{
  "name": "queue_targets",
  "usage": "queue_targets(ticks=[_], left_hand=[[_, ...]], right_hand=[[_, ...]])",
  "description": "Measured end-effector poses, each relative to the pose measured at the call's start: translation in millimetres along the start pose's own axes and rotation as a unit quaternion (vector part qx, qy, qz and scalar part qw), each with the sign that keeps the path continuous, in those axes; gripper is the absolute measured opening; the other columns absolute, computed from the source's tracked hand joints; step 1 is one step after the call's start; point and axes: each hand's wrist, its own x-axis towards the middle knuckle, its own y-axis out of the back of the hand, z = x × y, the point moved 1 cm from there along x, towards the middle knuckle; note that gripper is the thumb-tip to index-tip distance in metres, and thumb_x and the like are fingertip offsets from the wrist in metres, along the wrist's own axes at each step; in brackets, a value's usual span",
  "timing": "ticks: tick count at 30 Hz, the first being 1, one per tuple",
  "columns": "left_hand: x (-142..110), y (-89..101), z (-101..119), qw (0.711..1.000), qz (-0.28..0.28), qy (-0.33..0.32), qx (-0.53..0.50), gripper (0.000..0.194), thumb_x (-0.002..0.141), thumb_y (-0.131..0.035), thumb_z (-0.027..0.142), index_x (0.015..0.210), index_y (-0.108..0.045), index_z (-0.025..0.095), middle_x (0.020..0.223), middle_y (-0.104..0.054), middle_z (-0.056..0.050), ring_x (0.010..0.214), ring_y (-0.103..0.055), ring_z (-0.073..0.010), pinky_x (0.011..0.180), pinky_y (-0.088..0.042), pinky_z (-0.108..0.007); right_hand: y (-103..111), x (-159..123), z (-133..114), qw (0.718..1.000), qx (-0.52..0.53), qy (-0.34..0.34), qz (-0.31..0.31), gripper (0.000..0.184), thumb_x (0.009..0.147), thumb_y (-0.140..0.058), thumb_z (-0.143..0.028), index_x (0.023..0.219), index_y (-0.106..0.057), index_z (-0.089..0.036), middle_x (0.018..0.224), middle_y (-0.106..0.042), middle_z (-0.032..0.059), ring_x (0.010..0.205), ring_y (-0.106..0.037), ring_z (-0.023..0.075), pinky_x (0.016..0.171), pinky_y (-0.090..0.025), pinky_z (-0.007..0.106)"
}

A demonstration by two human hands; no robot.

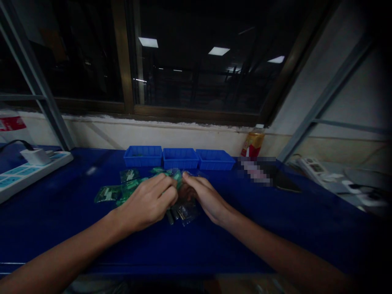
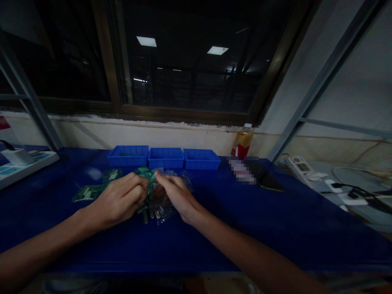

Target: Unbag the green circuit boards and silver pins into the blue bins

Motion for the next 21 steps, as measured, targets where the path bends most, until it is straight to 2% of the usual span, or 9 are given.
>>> queue_targets(ticks=[3, 5, 10, 13, 15, 17, 19, 21], left_hand=[[-1.4, -10.4, 4.8, 0.998, -0.052, -0.019, -0.013, 0.013, 0.083, -0.038, 0.009, 0.075, -0.046, 0.015, 0.078, -0.051, -0.007, 0.07, -0.043, -0.017, 0.063, -0.041, -0.03], [-1.7, -16.5, 4.5, 0.996, -0.076, -0.019, -0.035, 0.014, 0.084, -0.036, 0.009, 0.076, -0.046, 0.015, 0.078, -0.051, -0.007, 0.072, -0.043, -0.017, 0.065, -0.042, -0.03], [-0.3, -23.7, 3.7, 0.984, -0.113, 0.013, -0.135, 0.012, 0.084, -0.036, 0.009, 0.083, -0.046, 0.015, 0.081, -0.051, -0.005, 0.076, -0.046, -0.0151, 0.072, -0.044, -0.029], [1.1, -23.1, 6.5, 0.97, -0.122, 0.019, -0.208, 0.012, 0.085, -0.036, 0.01, 0.088, -0.048, 0.015, 0.086, -0.053, -0.005, 0.084, -0.048, -0.0144, 0.079, -0.044, -0.028], [1.8, -22.0, 8.6, 0.963, -0.129, 0.006, -0.237, 0.015, 0.086, -0.035, 0.011, 0.093, -0.048, 0.015, 0.092, -0.054, -0.006, 0.09, -0.049, -0.0147, 0.083, -0.042, -0.029], [2.0, -21.0, 8.9, 0.957, -0.13, 0.006, -0.258, 0.018, 0.086, -0.035, 0.012, 0.097, -0.049, 0.016, 0.094, -0.054, -0.007, 0.092, -0.049, -0.0154, 0.084, -0.042, -0.03], [1.7, -20.7, 5.8, 0.951, -0.12, 0.044, -0.28, 0.017, 0.086, -0.037, 0.014, 0.096, -0.05, 0.016, 0.093, -0.055, -0.007, 0.09, -0.05, -0.0163, 0.082, -0.042, -0.031], [0.7, -21.9, -0.6, 0.934, -0.11, 0.118, -0.318, 0.015, 0.085, -0.041, 0.021, 0.095, -0.052, 0.016, 0.09, -0.056, -0.006, 0.084, -0.052, -0.0164, 0.078, -0.043, -0.031]], right_hand=[[-2.7, 0.8, 1.6, 0.998, 0.041, -0.052, -0.022, 0.028, 0.078, -0.05, -0.041, 0.071, -0.057, -0.015, 0.061, -0.057, -0.0002, 0.054, -0.051, 0.0092, 0.049, -0.035, 0.021], [-4.8, 1.4, 2.6, 0.995, 0.051, -0.079, -0.034, 0.022, 0.079, -0.049, -0.034, 0.07, -0.056, -0.015, 0.058, -0.056, -0.0006, 0.05, -0.05, 0.0082, 0.044, -0.033, 0.019], [-6.3, 2.6, 5.4, 0.987, 0.066, -0.141, -0.046, 0.019, 0.078, -0.043, -0.021, 0.064, -0.052, -0.015, 0.052, -0.053, -0.001, 0.044, -0.049, 0.0069, 0.036, -0.027, 0.016], [-6.4, 3.1, 7.3, 0.988, 0.054, -0.141, -0.044, 0.022, 0.079, -0.045, -0.025, 0.062, -0.052, -0.014, 0.048, -0.049, -0.0027, 0.039, -0.043, 0.0054, 0.034, -0.024, 0.015], [-6.6, 4.1, 9.5, 0.991, 0.043, -0.123, -0.038, 0.021, 0.078, -0.047, -0.027, 0.062, -0.052, -0.015, 0.046, -0.046, -0.0047, 0.037, -0.039, 0.0048, 0.034, -0.024, 0.016], [-5.6, 5.9, 11.0, 0.997, 0.03, -0.071, -0.021, 0.015, 0.076, -0.048, -0.023, 0.065, -0.053, -0.015, 0.05, -0.049, -0.0044, 0.041, -0.042, 0.0056, 0.038, -0.03, 0.017], [-2.1, 7.3, 10.1, 1.0, -0.011, 0.017, 0.019, 0.008, 0.075, -0.049, -0.019, 0.072, -0.055, -0.015, 0.06, -0.056, -0.0018, 0.051, -0.05, 0.0081, 0.048, -0.038, 0.019], [3.6, 6.6, 5.9, 0.986, -0.093, 0.116, 0.078, 0.01, 0.076, -0.049, -0.018, 0.081, -0.057, -0.015, 0.071, -0.06, 0.0012, 0.064, -0.056, 0.0113, 0.059, -0.043, 0.023]])
